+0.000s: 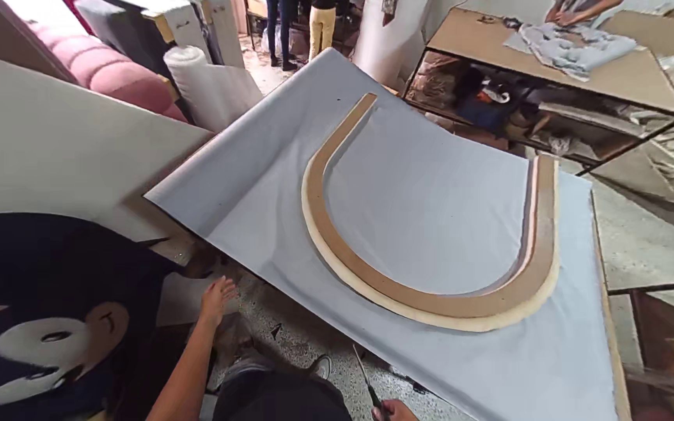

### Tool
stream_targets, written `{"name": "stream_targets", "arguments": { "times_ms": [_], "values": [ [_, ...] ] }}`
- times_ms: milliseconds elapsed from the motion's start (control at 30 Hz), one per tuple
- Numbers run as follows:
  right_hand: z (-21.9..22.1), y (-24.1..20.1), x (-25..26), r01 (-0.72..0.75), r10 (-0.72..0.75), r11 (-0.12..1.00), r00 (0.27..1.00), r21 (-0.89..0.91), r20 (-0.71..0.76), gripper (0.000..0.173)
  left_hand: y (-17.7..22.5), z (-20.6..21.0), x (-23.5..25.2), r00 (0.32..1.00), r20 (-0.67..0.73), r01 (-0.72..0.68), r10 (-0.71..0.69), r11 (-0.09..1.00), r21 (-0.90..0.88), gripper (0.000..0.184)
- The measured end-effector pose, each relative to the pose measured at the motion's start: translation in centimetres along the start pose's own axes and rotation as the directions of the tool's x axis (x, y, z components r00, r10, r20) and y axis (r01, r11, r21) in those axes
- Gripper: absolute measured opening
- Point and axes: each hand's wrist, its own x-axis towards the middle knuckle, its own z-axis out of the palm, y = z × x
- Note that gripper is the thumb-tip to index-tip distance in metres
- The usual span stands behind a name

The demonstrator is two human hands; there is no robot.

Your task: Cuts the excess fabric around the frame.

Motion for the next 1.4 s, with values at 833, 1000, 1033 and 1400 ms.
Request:
{"name": "stream_targets", "arguments": {
  "times_ms": [833, 1000, 1033, 1400],
  "values": [
    [-16.9, -15.6, -2.8, 0.208, -0.085, 0.971, -0.174, -0.121, -0.981, 0.099, 10.4, 30.1, 11.2, 0.832, 0.392, -0.549, 0.393, 0.686, 0.477, 0.118],
    [-36.1, -15.6, -2.4, -0.011, -0.119, 0.993, -0.173, -0.119, -0.978, 0.088, 10.5, 36.6, 13.4, 0.847, 0.359, -0.524, 0.391, 0.508, 0.683, 0.125],
    [-39.0, -15.9, -2.2, -0.032, -0.113, 0.994, -0.156, -0.109, -0.981, 0.088, 10.7, 37.6, 13.5, 0.86, 0.366, -0.504, 0.356, 0.475, 0.722, 0.127],
    [-45.8, -19.7, 2.8, -0.177, 0.078, 0.98, -0.072, 0.089, -0.994, 0.084, 8.9, 42.2, 13.0, 0.885, 0.27, -0.379, 0.38, 0.249, 0.891, 0.131]
  ]
}}
